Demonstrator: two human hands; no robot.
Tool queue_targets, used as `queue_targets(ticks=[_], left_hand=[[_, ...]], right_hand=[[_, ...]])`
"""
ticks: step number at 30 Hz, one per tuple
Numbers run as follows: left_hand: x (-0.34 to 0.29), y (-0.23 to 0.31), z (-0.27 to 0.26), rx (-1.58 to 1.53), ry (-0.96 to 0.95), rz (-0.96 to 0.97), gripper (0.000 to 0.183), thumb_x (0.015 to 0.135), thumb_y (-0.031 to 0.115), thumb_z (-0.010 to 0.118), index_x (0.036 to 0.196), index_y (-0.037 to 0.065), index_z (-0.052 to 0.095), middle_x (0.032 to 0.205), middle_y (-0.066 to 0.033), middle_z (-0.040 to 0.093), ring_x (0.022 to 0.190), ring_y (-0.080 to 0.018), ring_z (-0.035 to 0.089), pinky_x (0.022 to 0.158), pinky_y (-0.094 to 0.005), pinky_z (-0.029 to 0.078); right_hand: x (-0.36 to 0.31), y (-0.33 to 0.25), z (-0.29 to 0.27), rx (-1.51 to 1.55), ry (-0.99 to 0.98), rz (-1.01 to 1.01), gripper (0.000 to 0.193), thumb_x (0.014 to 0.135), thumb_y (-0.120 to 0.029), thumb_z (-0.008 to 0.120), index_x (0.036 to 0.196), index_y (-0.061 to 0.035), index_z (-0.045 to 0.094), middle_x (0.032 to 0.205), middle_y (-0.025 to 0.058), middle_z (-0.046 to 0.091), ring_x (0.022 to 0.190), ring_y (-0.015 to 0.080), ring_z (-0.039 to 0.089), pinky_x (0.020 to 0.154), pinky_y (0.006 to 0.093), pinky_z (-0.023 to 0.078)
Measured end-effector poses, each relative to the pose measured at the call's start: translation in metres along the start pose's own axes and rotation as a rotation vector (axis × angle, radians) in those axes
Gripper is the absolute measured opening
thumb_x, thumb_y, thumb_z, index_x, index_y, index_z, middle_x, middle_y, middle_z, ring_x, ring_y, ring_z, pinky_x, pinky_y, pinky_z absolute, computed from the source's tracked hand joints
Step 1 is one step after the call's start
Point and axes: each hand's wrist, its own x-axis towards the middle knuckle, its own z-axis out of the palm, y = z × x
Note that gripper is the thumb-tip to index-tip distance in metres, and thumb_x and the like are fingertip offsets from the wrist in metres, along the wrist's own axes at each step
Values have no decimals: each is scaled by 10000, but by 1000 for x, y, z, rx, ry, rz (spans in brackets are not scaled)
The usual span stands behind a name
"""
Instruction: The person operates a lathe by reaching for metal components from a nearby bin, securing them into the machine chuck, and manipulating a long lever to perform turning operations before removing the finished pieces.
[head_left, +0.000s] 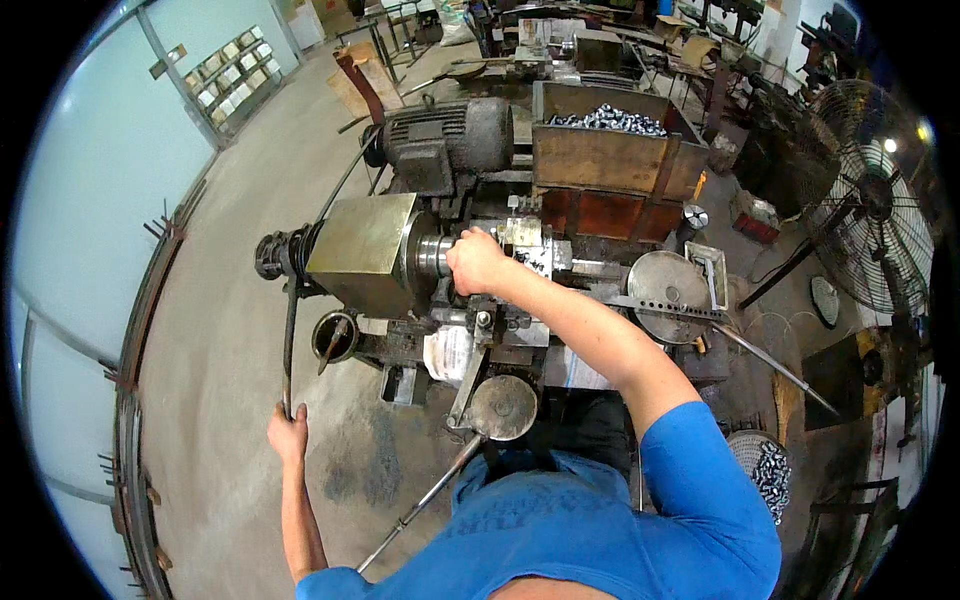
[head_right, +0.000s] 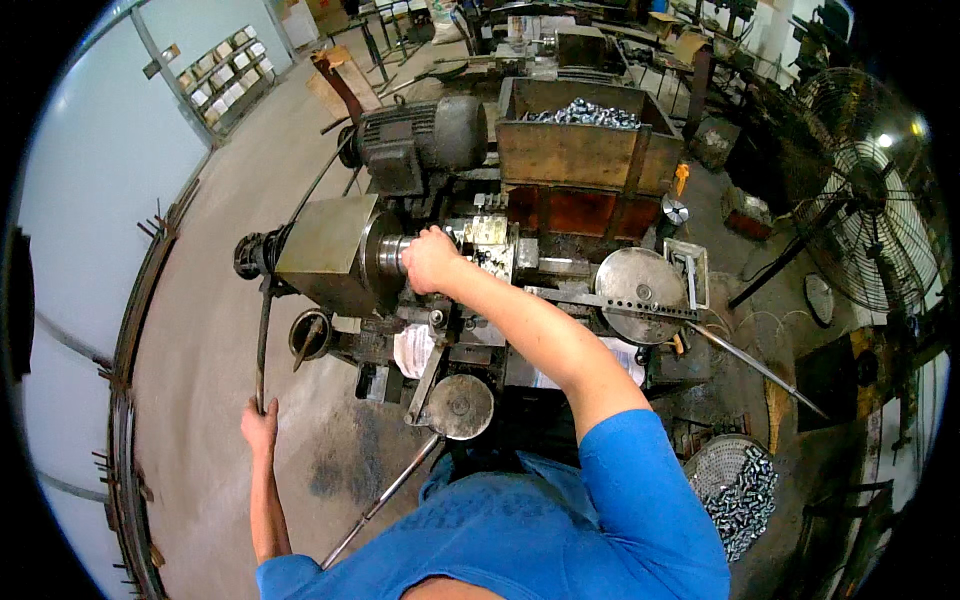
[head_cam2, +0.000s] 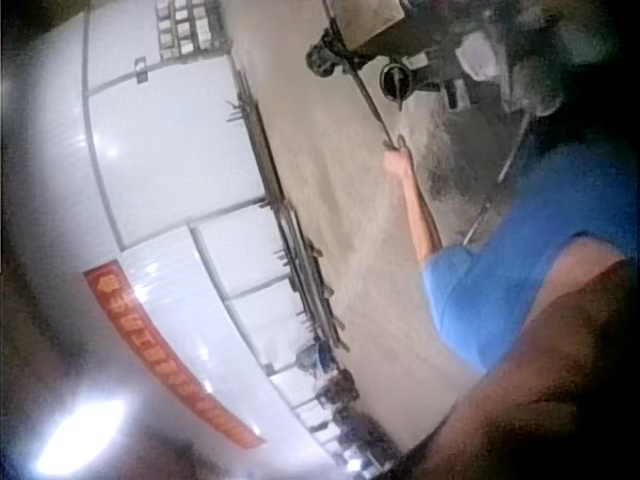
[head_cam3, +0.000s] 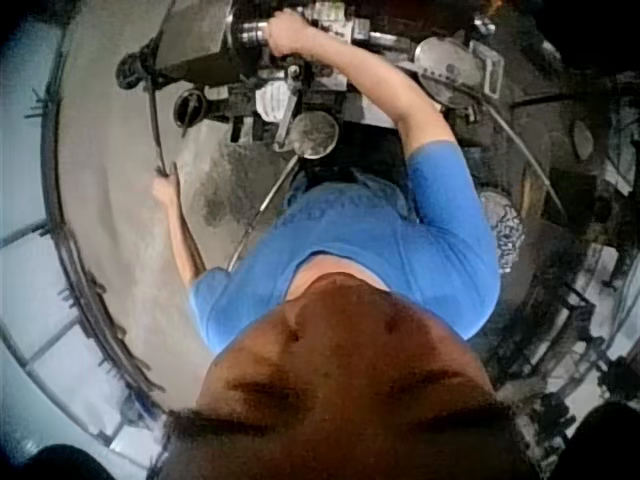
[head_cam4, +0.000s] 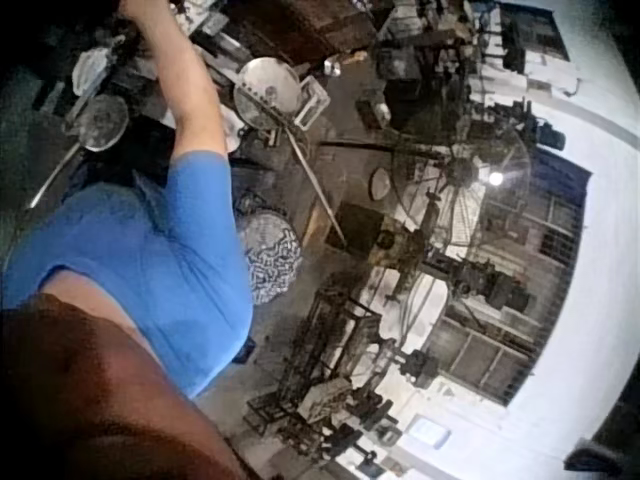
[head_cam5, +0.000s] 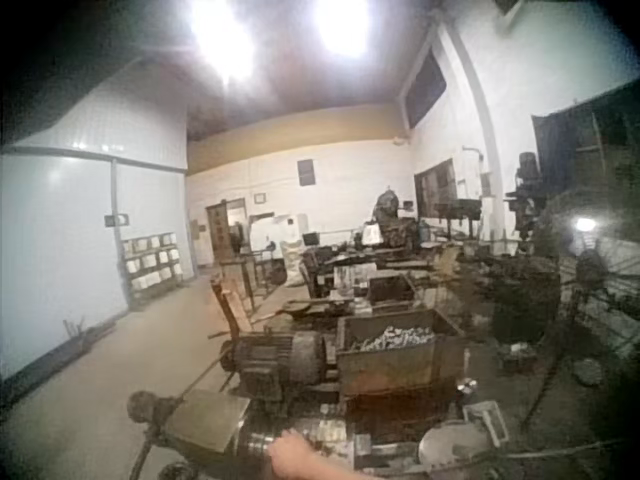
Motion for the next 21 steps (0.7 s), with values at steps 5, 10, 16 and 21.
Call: queue_targets(ticks=[5, 10, 16, 21], left_hand=[[-11, 18, -7, -62, -42, 40, 397, 705, 296, 679, 928, -5, 549, 731, -213, 590, 727, -398, 576, 654, -456, 446], [21, 0, -16, -505, -408, -63, 241, 764, 93, 615, 922, -66, 528, 569, -62, 513, 469, -160, 543, 417, -299, 478], [30, 3, 4, -956, -625, -82, 178, 787, 20, 555, 921, -86, 511, 603, -104, 540, 497, -200, 575, 465, -338, 526], [22, 5, 5, -1036, -545, -108, 192, 783, 56, 581, 892, -85, 511, 592, -88, 522, 472, -188, 555, 449, -328, 520]], right_hand=[[-3, -7, -8, -1, -63, 55, 179, 636, -240, 598, 762, -137, 672, 820, 80, 648, 851, 239, 577, 802, 355, 388], [-19, -4, -33, -48, -60, 53, 203, 650, -210, 578, 756, -70, 680, 792, 107, 651, 876, 280, 570, 1009, 427, 260], [-60, 87, -100, 61, 288, 225, 213, 543, -244, 598, 633, -67, 674, 750, 162, 622, 902, 323, 554, 1026, 397, 277], [-69, 135, -117, 55, 490, 471, 557, 562, -138, 612, 1117, -112, 581, 1326, 233, 325, 1170, 385, 356, 1007, 430, 303]])
